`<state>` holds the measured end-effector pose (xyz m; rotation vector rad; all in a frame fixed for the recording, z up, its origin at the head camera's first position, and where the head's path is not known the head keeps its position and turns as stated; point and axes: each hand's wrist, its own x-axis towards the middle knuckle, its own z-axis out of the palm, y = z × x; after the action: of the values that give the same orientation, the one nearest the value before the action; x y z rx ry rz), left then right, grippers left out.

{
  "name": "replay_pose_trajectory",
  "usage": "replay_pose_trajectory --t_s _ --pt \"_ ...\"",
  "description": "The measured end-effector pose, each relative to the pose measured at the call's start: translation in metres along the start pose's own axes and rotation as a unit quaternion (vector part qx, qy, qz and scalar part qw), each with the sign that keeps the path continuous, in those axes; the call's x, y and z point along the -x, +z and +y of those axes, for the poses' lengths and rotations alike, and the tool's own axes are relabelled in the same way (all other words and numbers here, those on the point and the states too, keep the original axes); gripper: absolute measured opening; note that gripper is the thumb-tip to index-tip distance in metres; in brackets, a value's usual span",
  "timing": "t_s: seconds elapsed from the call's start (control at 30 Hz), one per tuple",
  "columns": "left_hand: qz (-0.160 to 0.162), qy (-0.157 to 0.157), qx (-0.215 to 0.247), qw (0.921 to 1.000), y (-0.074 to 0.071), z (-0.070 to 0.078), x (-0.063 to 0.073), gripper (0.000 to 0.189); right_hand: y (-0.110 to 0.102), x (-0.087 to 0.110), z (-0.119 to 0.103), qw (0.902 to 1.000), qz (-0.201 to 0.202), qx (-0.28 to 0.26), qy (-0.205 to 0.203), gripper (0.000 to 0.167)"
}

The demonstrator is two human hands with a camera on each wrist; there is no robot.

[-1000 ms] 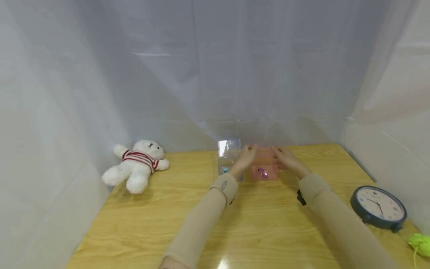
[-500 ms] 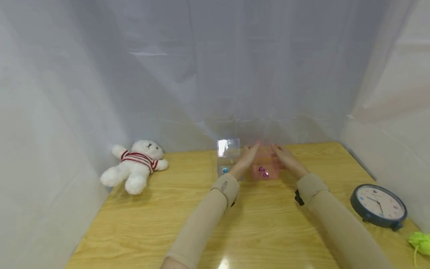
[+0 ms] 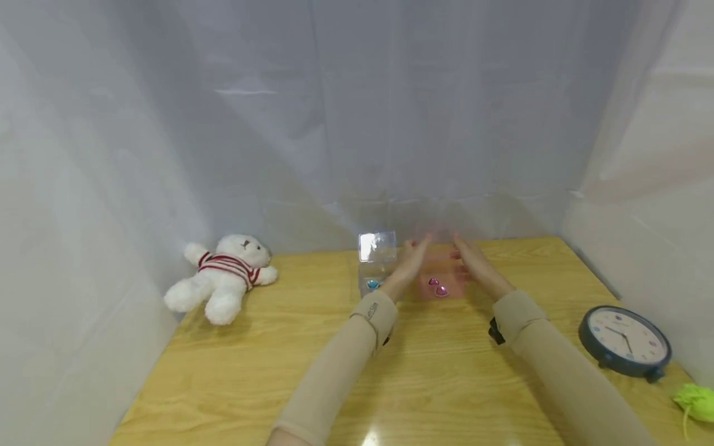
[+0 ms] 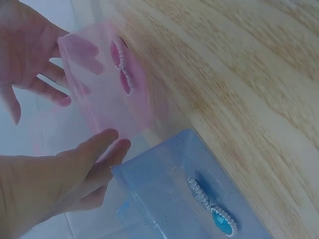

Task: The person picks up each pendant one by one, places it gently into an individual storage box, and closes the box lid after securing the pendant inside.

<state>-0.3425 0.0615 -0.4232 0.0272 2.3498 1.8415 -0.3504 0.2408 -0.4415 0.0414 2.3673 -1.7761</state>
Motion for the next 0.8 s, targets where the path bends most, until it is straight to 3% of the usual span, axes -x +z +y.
replay_pose_trajectory --t_s 0.17,0.37,0.53,0.8 --pt "0.0 -0.002 0.006 1.0 -0.001 -0.001 0.005 0.081 0.004 -0.002 0.002 0.9988 0.032 -0.037 0.003 0.07" --pt "0.01 0.006 -0.014 0.9998 0.0 -0.007 0.006 0.059 0.006 0.004 0.003 0.9996 0.004 -0.02 -0.02 0.077" --pt "0.003 0.015 -0.021 0.9997 0.001 -0.009 0.005 0.051 0.005 0.01 0.007 0.999 -0.004 -0.032 -0.03 0.07" --pt "0.0 0.019 -0.042 0.9989 0.001 -0.009 0.016 0.05 -0.006 0.023 0.024 0.9914 -0.058 0.053 -0.104 0.061"
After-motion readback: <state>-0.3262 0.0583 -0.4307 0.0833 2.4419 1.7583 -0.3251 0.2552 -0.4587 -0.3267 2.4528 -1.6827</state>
